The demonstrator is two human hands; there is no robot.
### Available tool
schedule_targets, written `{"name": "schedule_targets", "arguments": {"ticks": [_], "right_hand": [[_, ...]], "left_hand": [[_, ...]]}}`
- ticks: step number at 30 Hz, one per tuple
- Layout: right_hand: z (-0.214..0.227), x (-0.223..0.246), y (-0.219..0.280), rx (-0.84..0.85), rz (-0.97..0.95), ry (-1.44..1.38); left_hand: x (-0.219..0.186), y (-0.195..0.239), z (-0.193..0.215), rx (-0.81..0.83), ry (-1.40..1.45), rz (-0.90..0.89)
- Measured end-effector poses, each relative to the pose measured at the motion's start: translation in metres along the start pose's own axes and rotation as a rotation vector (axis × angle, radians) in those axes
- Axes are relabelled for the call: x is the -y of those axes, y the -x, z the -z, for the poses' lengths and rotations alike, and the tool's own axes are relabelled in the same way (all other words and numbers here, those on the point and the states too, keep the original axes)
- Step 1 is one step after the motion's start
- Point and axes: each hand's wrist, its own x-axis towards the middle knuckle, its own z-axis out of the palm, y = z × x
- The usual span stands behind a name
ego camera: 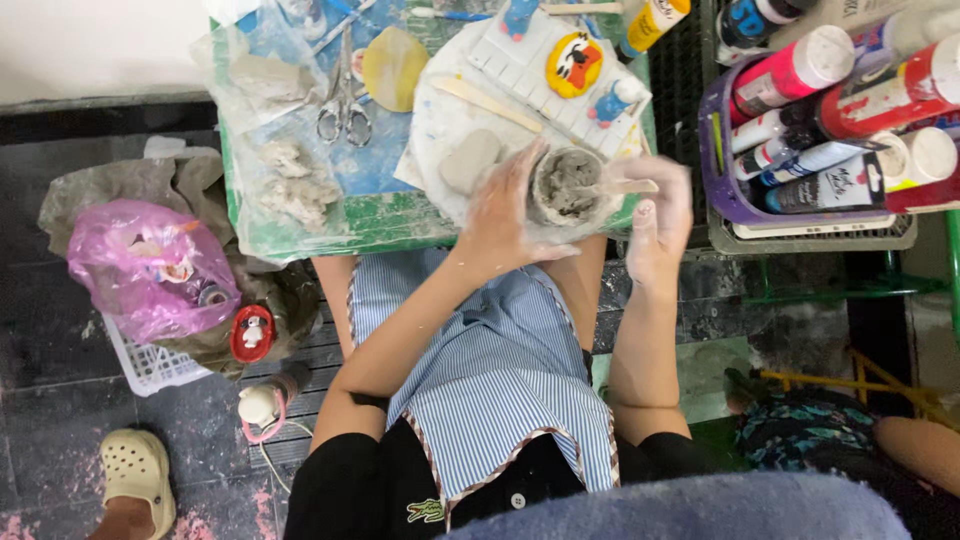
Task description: The person uses scissors to trim a piece of clay, then stirs a liquid mixture in a cup using a wooden stick and a sponge.
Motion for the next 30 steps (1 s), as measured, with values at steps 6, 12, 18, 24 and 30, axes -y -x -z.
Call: {"name": "schedule_targets", "arguments": {"ticks": [6, 12, 18, 24, 30], "right_hand": [[-0.002, -0.029, -0.001, -0.132, -0.232, -0.433], [0.026, -0.02, -0.035, -0.106, -0.288, -0.651], [0.025, -0.028, -0.035, -0.098, -0.37, -0.689], [0.008, -0.05, -0.003, -0.03, -0.298, -0.458], [0.004, -0.061, 0.005, -0.005, 0.018, -0.483]], "left_hand": [[0.0, -0.006, -0.041, -0.081, 0.192, 0.145], [0.001, -0.006, -0.039, -0.115, 0.187, 0.095], [-0.003, -0.003, -0.034, -0.113, 0.223, 0.152], [0.004, 0.001, -0.036, -0.079, 0.226, 0.124], [0.006, 0.002, -0.033, -0.078, 0.209, 0.151]]}}
